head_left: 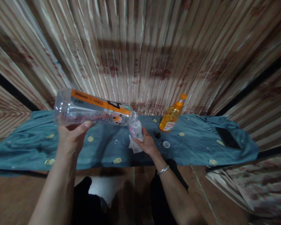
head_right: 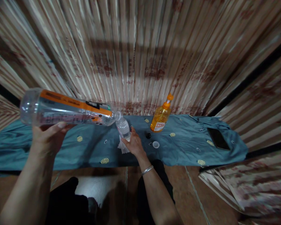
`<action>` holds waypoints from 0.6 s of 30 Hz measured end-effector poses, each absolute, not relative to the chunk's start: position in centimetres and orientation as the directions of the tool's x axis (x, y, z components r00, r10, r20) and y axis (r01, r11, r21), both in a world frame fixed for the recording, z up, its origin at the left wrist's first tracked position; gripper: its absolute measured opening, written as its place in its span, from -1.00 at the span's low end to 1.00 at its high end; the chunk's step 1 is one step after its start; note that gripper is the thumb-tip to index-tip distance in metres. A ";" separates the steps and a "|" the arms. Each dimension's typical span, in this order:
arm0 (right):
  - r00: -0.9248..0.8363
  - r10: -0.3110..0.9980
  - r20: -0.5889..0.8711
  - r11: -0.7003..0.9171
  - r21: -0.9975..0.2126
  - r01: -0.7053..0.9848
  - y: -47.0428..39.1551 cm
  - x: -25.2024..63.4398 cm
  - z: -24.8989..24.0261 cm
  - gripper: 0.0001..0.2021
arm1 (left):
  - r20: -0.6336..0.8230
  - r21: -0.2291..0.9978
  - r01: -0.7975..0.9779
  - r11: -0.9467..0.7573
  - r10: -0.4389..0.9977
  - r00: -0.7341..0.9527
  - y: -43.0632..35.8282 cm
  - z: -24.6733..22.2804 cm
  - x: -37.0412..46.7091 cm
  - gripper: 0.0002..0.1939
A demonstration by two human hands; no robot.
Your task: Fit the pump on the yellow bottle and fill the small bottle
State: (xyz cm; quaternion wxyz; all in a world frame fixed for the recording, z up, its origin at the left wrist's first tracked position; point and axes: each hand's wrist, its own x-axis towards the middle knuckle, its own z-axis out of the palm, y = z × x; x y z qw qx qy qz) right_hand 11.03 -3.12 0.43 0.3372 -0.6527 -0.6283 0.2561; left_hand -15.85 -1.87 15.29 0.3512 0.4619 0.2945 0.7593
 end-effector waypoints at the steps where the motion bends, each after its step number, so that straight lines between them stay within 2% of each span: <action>1: 0.081 0.992 0.093 0.018 -0.760 0.650 -3.1 11.0 0.4 -0.13 | 0.492 0.779 -0.250 -0.575 0.808 -0.325 -1.9 15.3 -15.9 -0.13; 8: 0.098 0.991 0.088 0.003 -0.760 0.650 -3.2 11.1 -0.1 -0.13 | 0.479 0.794 -0.213 -0.569 0.802 -0.357 -2.3 15.0 -15.9 -0.17; 12: 0.083 0.993 0.079 0.007 -0.766 0.643 -3.2 11.3 -0.2 -0.13 | 0.443 0.816 -0.216 -0.537 0.819 -0.364 -2.6 14.6 -16.2 -0.40; 14: 0.079 0.994 0.076 0.007 -0.766 0.642 -3.2 11.4 -0.2 -0.14 | 0.427 0.823 -0.224 -0.523 0.828 -0.364 -2.8 14.5 -16.3 -0.46; 18: 0.061 0.995 0.077 0.019 -0.764 0.645 -3.3 11.3 -0.1 -0.14 | 0.424 0.824 -0.226 -0.519 0.830 -0.362 -3.1 14.6 -16.2 -0.34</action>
